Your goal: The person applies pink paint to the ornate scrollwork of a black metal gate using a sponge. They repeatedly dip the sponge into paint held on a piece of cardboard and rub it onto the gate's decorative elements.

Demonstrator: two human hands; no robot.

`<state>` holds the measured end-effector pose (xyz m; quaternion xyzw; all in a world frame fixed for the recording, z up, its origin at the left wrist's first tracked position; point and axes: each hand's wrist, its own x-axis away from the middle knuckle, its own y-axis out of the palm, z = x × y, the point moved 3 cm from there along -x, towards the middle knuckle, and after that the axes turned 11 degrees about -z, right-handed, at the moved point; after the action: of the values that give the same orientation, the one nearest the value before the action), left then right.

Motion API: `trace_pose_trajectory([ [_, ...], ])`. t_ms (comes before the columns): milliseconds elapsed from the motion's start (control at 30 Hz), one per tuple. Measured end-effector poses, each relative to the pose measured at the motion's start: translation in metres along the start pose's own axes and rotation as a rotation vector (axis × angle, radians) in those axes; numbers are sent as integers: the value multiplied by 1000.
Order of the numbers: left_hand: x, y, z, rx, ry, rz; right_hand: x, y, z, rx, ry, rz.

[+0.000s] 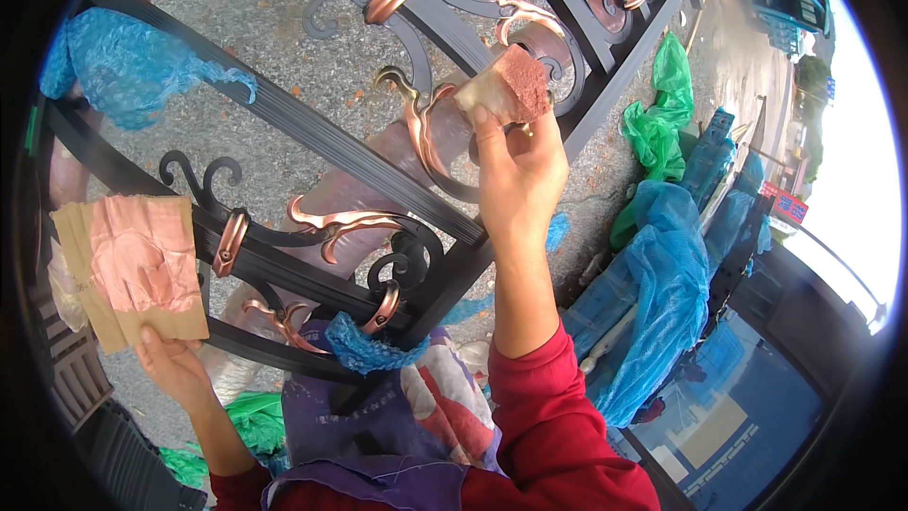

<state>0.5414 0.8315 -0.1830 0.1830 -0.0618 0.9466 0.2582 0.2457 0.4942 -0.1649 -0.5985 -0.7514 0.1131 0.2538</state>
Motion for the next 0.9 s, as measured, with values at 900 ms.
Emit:
trace_pose_trajectory([
  [900,-6,2,-4,35,-28,-12,10,6,15,51,86,-67],
])
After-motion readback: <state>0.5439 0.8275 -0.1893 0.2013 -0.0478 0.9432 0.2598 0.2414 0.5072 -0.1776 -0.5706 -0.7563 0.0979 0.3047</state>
